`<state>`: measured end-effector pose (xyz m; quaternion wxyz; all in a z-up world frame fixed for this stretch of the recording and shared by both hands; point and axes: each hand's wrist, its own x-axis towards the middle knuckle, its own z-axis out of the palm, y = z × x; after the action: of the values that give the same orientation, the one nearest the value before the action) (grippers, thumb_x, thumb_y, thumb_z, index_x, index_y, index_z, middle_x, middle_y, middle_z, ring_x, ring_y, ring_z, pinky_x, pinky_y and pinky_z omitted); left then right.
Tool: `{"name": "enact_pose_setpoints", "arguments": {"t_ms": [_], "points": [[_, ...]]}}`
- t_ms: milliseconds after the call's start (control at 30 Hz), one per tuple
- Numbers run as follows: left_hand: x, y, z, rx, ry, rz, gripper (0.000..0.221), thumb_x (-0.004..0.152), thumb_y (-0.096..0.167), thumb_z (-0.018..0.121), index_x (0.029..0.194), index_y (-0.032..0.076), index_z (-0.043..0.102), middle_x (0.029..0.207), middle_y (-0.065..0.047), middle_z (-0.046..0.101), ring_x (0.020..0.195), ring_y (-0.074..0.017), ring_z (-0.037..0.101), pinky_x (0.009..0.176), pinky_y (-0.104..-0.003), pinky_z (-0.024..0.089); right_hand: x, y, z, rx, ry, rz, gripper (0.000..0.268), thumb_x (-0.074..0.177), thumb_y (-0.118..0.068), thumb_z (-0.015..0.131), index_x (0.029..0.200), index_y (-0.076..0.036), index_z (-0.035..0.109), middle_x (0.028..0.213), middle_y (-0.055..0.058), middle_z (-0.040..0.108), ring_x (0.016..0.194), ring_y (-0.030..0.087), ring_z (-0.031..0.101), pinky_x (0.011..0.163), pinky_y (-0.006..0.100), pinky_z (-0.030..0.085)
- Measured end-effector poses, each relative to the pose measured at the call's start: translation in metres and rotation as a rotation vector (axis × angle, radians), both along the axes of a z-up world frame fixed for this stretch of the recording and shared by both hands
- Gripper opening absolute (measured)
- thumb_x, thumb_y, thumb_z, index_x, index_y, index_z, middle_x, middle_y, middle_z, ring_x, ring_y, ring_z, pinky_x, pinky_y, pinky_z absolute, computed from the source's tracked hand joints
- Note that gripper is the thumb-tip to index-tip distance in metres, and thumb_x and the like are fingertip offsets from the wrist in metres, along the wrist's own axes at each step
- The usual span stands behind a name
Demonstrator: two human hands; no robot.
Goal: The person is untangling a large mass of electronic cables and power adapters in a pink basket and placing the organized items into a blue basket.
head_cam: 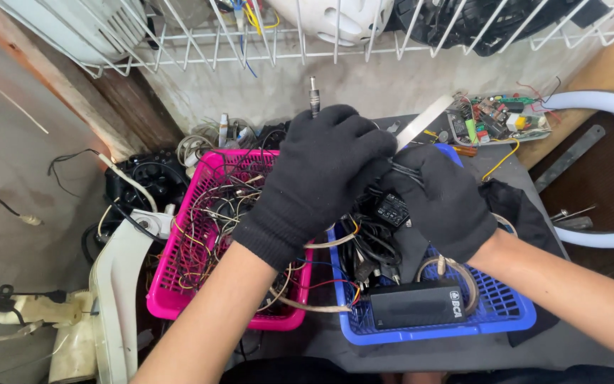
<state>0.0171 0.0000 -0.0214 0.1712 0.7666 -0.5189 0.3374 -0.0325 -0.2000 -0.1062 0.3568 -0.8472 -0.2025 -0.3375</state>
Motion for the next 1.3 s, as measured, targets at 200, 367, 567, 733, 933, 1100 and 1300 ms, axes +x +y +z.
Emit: {"name": "enact_pose_setpoints", "arguments": {"t_ms": [200,367,567,733,933,1100,1300], "points": [[-0.009,-0.004,-0.024,-0.304,0.060,0.156,0.032,0.096,0.034,0.077,0.123,0.018,0.067,0.145,-0.018,0.047,0.135,-0.0409,0.052,0.109,-0.056,0.046,0.007,-0.005,-0.016,-0.062,-0.233,-0.089,0.013,0.101,-0.009,0.073,0.100,0.000,0.064,0.095,0.019,0.066,0.087,0.038,0.064,0.080,0.049,0.051],[-0.023,-0.008,-0.020,-0.641,0.105,0.164,0.030,0.087,0.019,0.084,0.088,0.015,0.055,0.090,-0.006,0.052,0.087,-0.0311,0.060,0.079,-0.041,0.052,0.028,-0.012,-0.007,-0.213,-0.483,-0.233,0.028,0.097,-0.012,0.079,0.104,0.012,0.065,0.098,0.030,0.065,0.091,0.053,0.061,0.088,0.060,0.050],[-0.030,-0.036,-0.050,-0.552,0.831,0.225,0.035,0.093,0.046,0.069,0.091,0.011,0.064,0.081,-0.016,0.069,0.089,-0.0392,0.070,0.077,-0.048,0.057,0.015,-0.006,-0.014,-0.220,-0.416,-0.193,0.036,0.093,-0.017,0.080,0.114,0.009,0.065,0.110,0.030,0.065,0.104,0.050,0.060,0.100,0.057,0.047],[-0.025,-0.054,-0.039,-0.654,1.039,0.333,0.044,0.099,0.047,0.058,0.094,0.004,0.063,0.089,-0.025,0.070,0.101,-0.0458,0.067,0.081,-0.053,0.055,0.012,0.004,-0.011,-0.225,-0.373,-0.175,0.044,0.090,-0.020,0.080,0.123,0.007,0.066,0.120,0.029,0.066,0.115,0.048,0.060,0.109,0.054,0.044],[-0.014,-0.056,-0.054,-0.736,1.137,0.386,0.032,0.101,0.035,0.051,0.098,0.006,0.060,0.094,-0.024,0.070,0.105,-0.0429,0.068,0.083,-0.049,0.056,0.016,0.003,-0.001,-0.264,-0.318,-0.160,0.057,0.086,-0.025,0.080,0.134,0.004,0.066,0.134,0.028,0.066,0.129,0.045,0.059,0.121,0.050,0.040],[-0.019,-0.057,-0.045,-0.588,1.060,0.302,0.029,0.102,0.036,0.046,0.097,0.009,0.056,0.094,-0.026,0.067,0.107,-0.0459,0.064,0.083,-0.047,0.058,0.025,-0.023,-0.003,-0.116,-0.350,-0.018,0.049,0.084,-0.014,0.084,0.126,0.006,0.068,0.131,0.028,0.067,0.129,0.049,0.059,0.118,0.054,0.042],[-0.019,-0.063,-0.040,-0.453,0.969,0.177,0.028,0.102,0.035,0.046,0.099,0.008,0.053,0.093,-0.029,0.065,0.105,-0.0503,0.063,0.082,-0.055,0.055,-0.012,-0.008,0.047,0.094,-0.184,-0.071,0.036,0.102,-0.030,0.063,0.118,0.002,0.065,0.119,0.021,0.069,0.117,0.049,0.065,0.101,0.051,0.054]]}}
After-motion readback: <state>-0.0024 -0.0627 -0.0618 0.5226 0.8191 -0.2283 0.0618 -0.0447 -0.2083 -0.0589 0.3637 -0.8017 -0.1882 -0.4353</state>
